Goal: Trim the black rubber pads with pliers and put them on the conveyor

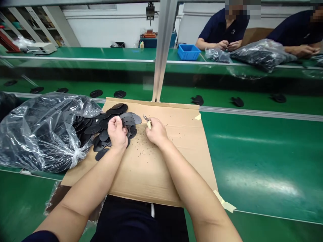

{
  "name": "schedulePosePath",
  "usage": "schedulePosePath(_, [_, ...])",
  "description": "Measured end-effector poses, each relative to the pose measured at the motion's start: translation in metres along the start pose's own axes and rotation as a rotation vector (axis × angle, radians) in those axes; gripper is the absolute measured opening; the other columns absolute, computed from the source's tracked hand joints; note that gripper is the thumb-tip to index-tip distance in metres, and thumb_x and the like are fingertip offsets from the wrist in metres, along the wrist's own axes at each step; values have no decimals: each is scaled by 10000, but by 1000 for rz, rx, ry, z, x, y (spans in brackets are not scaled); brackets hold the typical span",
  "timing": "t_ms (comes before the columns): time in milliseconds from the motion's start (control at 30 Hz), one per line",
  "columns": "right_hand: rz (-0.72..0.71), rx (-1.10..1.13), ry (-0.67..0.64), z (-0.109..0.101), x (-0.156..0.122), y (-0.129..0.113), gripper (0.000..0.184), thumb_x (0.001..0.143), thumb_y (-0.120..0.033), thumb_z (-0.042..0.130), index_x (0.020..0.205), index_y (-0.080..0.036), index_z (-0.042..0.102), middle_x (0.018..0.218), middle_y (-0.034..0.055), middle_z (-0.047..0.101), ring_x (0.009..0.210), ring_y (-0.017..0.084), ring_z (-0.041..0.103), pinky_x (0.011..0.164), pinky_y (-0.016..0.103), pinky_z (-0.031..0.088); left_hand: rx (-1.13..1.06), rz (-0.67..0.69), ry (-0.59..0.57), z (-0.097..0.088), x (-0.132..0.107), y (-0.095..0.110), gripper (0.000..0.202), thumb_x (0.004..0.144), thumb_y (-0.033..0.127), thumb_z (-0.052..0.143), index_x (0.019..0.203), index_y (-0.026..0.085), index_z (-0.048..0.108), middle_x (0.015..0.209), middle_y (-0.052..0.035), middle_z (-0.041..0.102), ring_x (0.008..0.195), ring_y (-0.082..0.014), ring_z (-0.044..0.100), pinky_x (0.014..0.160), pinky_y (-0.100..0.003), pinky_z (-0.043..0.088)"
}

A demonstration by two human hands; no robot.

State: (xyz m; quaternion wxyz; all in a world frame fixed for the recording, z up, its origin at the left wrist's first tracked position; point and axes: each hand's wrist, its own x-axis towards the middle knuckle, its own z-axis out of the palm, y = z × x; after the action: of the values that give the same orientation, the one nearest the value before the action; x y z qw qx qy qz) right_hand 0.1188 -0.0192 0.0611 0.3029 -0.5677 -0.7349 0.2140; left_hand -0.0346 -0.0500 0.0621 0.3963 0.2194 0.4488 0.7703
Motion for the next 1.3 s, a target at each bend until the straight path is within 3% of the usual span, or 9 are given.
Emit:
schedulePosePath(167, [-49, -189, -123, 30, 49, -25, 307, 752, -226, 627, 1057, -206, 600, 1076, 91, 637, 993, 248, 584, 876, 360, 459, -32, 5, 59, -3, 6, -6, 471, 778, 436, 687, 1119, 198, 466, 819, 39, 576, 473, -33, 531, 453, -167, 435])
schedulePosePath(367, [61, -228, -250, 41, 67, -33, 338, 710, -249, 682, 1036, -212, 601, 984, 74, 657, 898, 228, 607, 787, 326, 469, -131, -118, 58, 0, 12, -8, 382, 684, 302, 752, 954, 136, 539, 722, 9, 612, 583, -93, 620, 577, -209, 514])
schedulePosePath(500, [205, -25, -165, 29, 54, -21, 252, 687, -232, 653, 933, -208, 607, 824, 9, 648, 737, 176, 594, 679, 277, 457, -151, -203, -7, 1, 8, -5, 305, 670, 262, 725, 877, 148, 533, 663, 15, 605, 555, -109, 612, 557, -222, 504])
schedulePosePath(633, [293, 277, 155, 20, 23, -8, 213, 664, -282, 619, 858, -205, 579, 735, -20, 613, 643, 160, 558, 600, 258, 443, -53, -238, -118, 1, 2, -8, 318, 716, 270, 698, 964, 179, 522, 764, 0, 650, 613, -135, 648, 609, -261, 531])
schedulePosePath(800, [223, 352, 454, 26, -21, -11, 311, 719, -378, 585, 964, -188, 566, 825, 42, 640, 719, 190, 595, 721, 316, 496, 96, -252, -356, 0, -13, -21, 300, 750, 256, 700, 1027, 183, 609, 876, -45, 695, 775, -147, 668, 719, -252, 530])
schedulePosePath(933, [26, 256, 439, 27, -37, -19, 331, 778, -357, 568, 1064, -191, 572, 983, 98, 649, 894, 226, 616, 870, 366, 491, 54, -317, -506, 1, -24, -22, 289, 743, 306, 719, 989, 168, 655, 937, -61, 696, 901, -178, 653, 770, -255, 524])
schedulePosePath(1100, [-248, 334, 256, 18, -42, -20, 331, 791, -293, 576, 1110, -201, 580, 1077, 95, 641, 1021, 227, 597, 954, 366, 465, -33, -330, -469, 5, -23, -14, 348, 697, 332, 770, 961, 145, 642, 943, -61, 693, 869, -168, 653, 797, -278, 531])
schedulePosePath(1233, [-45, 358, 361, 16, -40, -15, 333, 799, -337, 579, 1097, -188, 580, 1038, 106, 632, 963, 234, 597, 904, 379, 480, -21, -403, -405, 6, -20, -9, 477, 637, 361, 812, 1028, 165, 619, 994, -70, 692, 850, -183, 665, 706, -288, 559])
schedulePosePath(1300, [56, 417, 320, 18, -37, -10, 322, 784, -370, 590, 1049, -189, 584, 932, 71, 637, 851, 214, 603, 822, 356, 501, 28, -405, -422, 6, -20, -8, 505, 642, 397, 808, 1049, 168, 614, 986, -76, 692, 811, -184, 670, 659, -288, 566])
